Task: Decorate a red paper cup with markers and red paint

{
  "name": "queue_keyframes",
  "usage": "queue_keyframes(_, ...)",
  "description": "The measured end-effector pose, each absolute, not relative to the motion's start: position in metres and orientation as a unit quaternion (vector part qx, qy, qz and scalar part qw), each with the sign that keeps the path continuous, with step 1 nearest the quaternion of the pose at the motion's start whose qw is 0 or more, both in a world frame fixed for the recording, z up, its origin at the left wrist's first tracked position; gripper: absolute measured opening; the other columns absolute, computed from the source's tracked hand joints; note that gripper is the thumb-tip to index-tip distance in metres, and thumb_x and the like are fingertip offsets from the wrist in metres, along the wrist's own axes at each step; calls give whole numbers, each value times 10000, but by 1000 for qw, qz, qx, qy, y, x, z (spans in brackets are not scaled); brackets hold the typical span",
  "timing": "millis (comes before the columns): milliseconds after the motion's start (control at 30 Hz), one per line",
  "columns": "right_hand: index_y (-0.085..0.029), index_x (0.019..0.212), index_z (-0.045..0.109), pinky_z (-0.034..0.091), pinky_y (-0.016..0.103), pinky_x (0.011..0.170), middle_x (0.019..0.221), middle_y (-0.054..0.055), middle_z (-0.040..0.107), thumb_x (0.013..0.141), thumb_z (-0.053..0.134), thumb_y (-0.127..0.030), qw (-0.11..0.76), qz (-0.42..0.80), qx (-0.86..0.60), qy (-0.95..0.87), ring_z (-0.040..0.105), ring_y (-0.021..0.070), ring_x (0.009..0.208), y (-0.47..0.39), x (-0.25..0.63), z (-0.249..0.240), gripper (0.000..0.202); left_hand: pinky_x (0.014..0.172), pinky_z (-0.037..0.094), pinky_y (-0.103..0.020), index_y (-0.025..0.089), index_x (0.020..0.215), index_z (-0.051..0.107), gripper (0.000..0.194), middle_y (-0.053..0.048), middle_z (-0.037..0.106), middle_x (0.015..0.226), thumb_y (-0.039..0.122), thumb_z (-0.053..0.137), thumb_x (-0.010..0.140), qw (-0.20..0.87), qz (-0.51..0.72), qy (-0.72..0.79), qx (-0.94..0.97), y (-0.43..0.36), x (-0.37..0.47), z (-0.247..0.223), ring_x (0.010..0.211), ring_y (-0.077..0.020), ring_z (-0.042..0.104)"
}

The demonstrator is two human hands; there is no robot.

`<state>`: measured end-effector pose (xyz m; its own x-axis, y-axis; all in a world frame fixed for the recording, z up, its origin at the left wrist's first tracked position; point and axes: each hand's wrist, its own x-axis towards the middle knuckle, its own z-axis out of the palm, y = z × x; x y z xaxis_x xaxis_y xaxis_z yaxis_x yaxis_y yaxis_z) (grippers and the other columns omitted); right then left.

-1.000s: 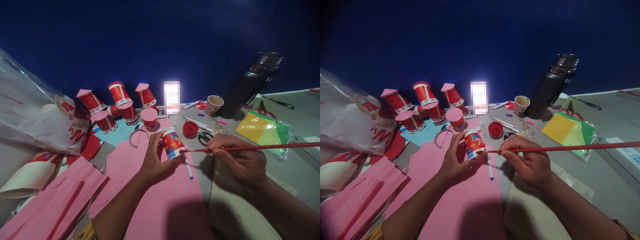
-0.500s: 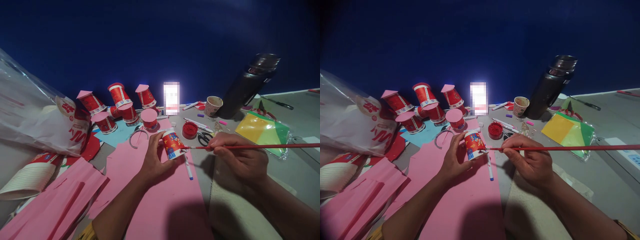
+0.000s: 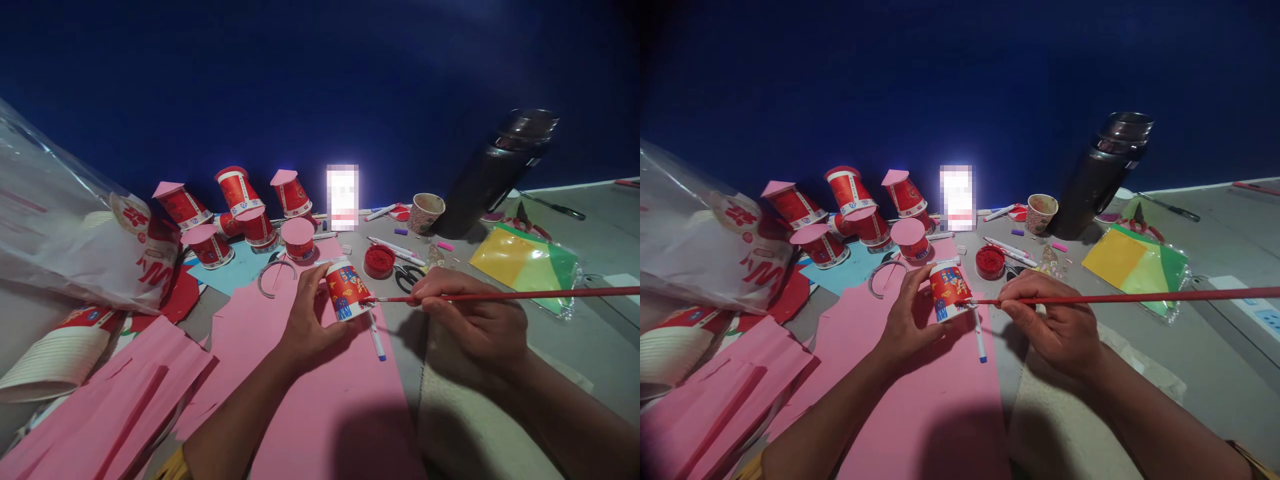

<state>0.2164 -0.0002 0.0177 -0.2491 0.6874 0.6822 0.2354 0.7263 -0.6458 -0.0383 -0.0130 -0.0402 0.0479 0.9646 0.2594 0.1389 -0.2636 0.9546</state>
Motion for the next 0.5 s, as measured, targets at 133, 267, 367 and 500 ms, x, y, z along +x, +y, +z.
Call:
queue_keyframes(133,-258,922,769,638,382,715,818,50,779,1015,696,-288,558,210,-331,-731,755,233,774,-1,220,16,121,1196,465,-552,342,1472,506,890,-99,444,1536,370,927,688,399,512,467,600,-13,-39,-40,1444,-364,502)
queue_keyframes(267,-257,920,787,636,340,663,847,49,786,992,745,-336,593,208,-378,-680,754,216,749,-3,223,13,115,1202,471,-553,323,1490,484,882,-109,451,1576,336,894,709,437,524,452,575,-14,-37,-38,1430,-357,538)
queue_keyframes(367,-244,912,788,612,285,569,837,46,783,1000,740,-357,598,231,-395,-658,736,185,676,-3,221,15,151,1184,494,-544,303,1488,485,895,-127,487,1581,345,915,704,454,519,458,561,-15,-36,-34,1388,-349,585)
queue_keyframes(500,-225,867,779,611,260,509,785,49,772,983,763,-407,610,267,-396,-632,734,177,617,-1,216,19,217,1106,561,-520,297,1442,523,864,-126,586,1496,395,930,686,444,518,466,562,-16,-34,-28,1334,-352,628)
